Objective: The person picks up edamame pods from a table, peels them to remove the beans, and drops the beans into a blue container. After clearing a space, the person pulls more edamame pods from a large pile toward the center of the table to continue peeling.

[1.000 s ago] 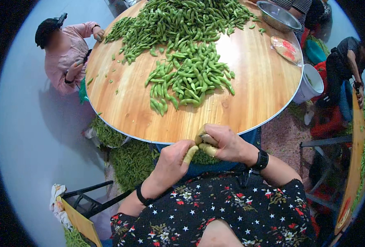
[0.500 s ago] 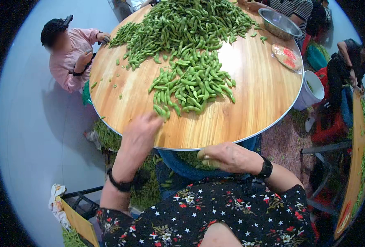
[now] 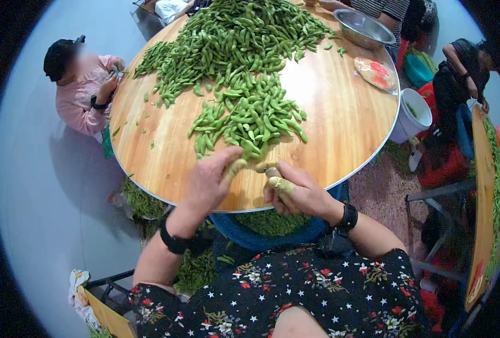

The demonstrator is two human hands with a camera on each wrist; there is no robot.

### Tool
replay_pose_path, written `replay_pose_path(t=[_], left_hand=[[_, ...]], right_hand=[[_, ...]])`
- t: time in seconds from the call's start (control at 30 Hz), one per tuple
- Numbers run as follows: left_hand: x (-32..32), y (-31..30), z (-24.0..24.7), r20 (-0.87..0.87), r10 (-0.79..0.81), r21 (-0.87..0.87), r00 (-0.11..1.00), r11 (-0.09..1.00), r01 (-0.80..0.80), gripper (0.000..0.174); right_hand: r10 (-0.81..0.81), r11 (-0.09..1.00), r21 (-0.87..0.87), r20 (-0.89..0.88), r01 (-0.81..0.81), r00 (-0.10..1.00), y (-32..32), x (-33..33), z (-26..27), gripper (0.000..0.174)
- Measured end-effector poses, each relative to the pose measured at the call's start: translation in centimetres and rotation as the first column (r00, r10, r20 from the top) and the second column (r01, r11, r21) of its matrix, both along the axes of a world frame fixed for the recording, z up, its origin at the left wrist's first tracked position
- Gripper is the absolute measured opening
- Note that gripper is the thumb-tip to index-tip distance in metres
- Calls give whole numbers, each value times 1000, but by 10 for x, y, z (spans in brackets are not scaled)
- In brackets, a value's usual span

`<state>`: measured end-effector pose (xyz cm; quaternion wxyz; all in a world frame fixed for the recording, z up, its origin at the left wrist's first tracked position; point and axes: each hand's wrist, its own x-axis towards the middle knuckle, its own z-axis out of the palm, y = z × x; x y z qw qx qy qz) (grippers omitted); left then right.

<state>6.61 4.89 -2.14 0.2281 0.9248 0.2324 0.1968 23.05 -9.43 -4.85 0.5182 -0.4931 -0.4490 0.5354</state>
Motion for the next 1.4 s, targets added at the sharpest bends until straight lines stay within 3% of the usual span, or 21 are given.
replay_pose_path(t=[0.07, 0.2, 0.5, 0.57, 0.6, 0.67, 0.7, 0.73, 0.77, 0.83, 0.87, 0.93, 0.97, 1.0, 1.03, 1.07, 1.1, 1.13, 1.23, 1.33, 1.4], left_hand=[[3, -21, -10, 260, -81, -181, 962, 975, 131, 24], [3, -46, -18, 190, 66, -464, 980, 885, 30, 29], [1, -49, -23, 387, -68, -93, 920, 989, 112, 35], [-13, -60, -6, 107, -143, 155, 984, 980, 126, 39], [-12, -60, -8, 104, -146, 150, 984, 980, 130, 39], [-12, -65, -14, 246, -163, 61, 955, 986, 153, 43], [-10, -65, -19, 246, -167, 62, 955, 986, 156, 43], [-7, -65, -26, 326, -70, -254, 943, 954, 159, 40], [-6, -65, -34, 366, 46, -546, 930, 819, 175, 39], [-3, -66, -34, 369, 229, -893, 901, 357, 275, 38], [-2, -64, -34, 371, 229, -893, 900, 354, 278, 38], [-4, -58, -34, 363, 303, -904, 881, -115, 412, 36], [-4, -59, -35, 364, 304, -904, 880, -113, 413, 36], [-3, -61, -35, 317, 218, -906, 923, 357, 227, 35], [-3, -62, -35, 230, 168, -660, 959, 751, 27, 35], [-1, -60, -36, 231, 167, -659, 959, 751, 28, 35], [1, -57, -37, 288, 18, -237, 957, 970, 53, 35], [1, -55, -37, 270, -140, 237, 953, 969, 75, 37], [-1, -59, -31, 333, -117, 69, 936, 993, 100, 37], [-4, -60, -26, 431, -126, -96, 893, 978, 185, 33], [-11, -64, -31, 456, -128, -159, 881, 962, 221, 30]], right_hand=[[19, 999, -42, -137, -26, 990, -1, -4, 9, 31], [-9, 1000, 7, -129, 10, 992, -2, -4, -4, 31], [-60, 998, 8, -16, 60, 998, -5, -5, 1, 21], [-37, 996, 88, 31, 34, 999, -13, -7, 5, 19], [-19, 986, 164, 78, 6, 997, -17, -8, 6, 18], [20, 997, 78, -8, -20, 1000, -21, -9, 9, 14], [19, 996, -79, -273, -42, 962, -20, -9, 7, 18], [-25, 970, -221, -515, -104, 857, -18, -8, 6, 24], [-24, 971, -199, -637, -134, 770, -14, -7, 1, 26], [-7, 966, -188, -700, -175, 714, -14, -3, -5, 20], [18, 960, -169, -756, -222, 654, -13, 0, -7, 15], [39, 953, -161, -779, -259, 626, -12, 3, -12, 16], [23, 958, -174, -747, -229, 665, -12, 2, -14, 17], [6, 963, -185, -714, -197, 701, -12, 1, -14, 18], [6, 963, -184, -713, -195, 701, -12, 0, -13, 18], [-29, 966, -223, -592, -129, 805, -13, -1, -11, 18], [-66, 966, -252, -456, -57, 887, -14, -3, -10, 18], [-66, 966, -253, -456, -58, 887, -15, -4, -10, 18], [-54, 978, -206, -186, 14, 981, -16, -6, -6, 19], [-37, 982, -188, -225, -6, 974, -19, -4, 6, 20], [45, 958, -213, -553, -193, 832, -22, 1, 6, 19]])
